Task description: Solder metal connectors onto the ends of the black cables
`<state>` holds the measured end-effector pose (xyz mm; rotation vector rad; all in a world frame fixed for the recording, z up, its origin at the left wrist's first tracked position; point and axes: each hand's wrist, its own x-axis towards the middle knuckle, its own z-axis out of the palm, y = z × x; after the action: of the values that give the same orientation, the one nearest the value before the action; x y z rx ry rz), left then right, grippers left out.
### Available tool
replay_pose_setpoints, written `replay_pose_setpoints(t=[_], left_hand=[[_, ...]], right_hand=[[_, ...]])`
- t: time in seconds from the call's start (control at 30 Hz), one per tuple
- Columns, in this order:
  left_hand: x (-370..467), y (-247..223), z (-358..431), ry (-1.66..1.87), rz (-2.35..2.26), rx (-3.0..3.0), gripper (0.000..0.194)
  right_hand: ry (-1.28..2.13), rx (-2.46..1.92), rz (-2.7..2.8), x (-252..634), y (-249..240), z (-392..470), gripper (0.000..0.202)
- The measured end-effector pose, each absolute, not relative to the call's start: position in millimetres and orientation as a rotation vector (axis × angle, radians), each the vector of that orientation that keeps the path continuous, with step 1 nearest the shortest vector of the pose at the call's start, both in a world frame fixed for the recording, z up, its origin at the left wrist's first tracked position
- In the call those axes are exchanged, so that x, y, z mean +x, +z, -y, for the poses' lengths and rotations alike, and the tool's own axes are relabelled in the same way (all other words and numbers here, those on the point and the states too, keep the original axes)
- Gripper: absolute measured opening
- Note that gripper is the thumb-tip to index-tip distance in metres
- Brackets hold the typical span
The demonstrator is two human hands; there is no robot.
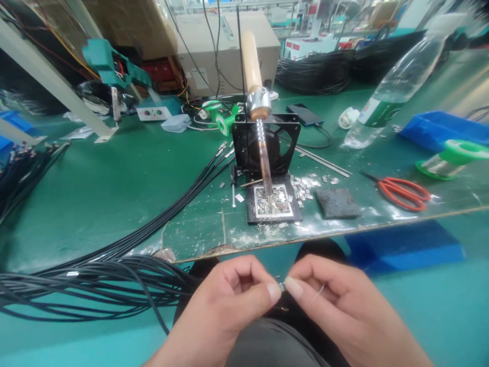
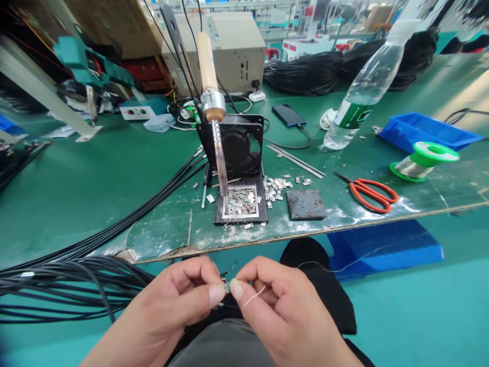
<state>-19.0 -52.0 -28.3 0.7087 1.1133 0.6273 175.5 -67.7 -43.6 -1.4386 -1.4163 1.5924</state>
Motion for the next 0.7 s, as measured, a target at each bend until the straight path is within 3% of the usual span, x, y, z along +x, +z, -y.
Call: replay_pose_setpoints(t=[0.7], left_hand=[[-16.4,-23.7,41.9,0.596,-1.148,0.761,0.026]], right_hand=[[1.562,-1.509,1.247,167.2,-36.3,66.3,0.036]])
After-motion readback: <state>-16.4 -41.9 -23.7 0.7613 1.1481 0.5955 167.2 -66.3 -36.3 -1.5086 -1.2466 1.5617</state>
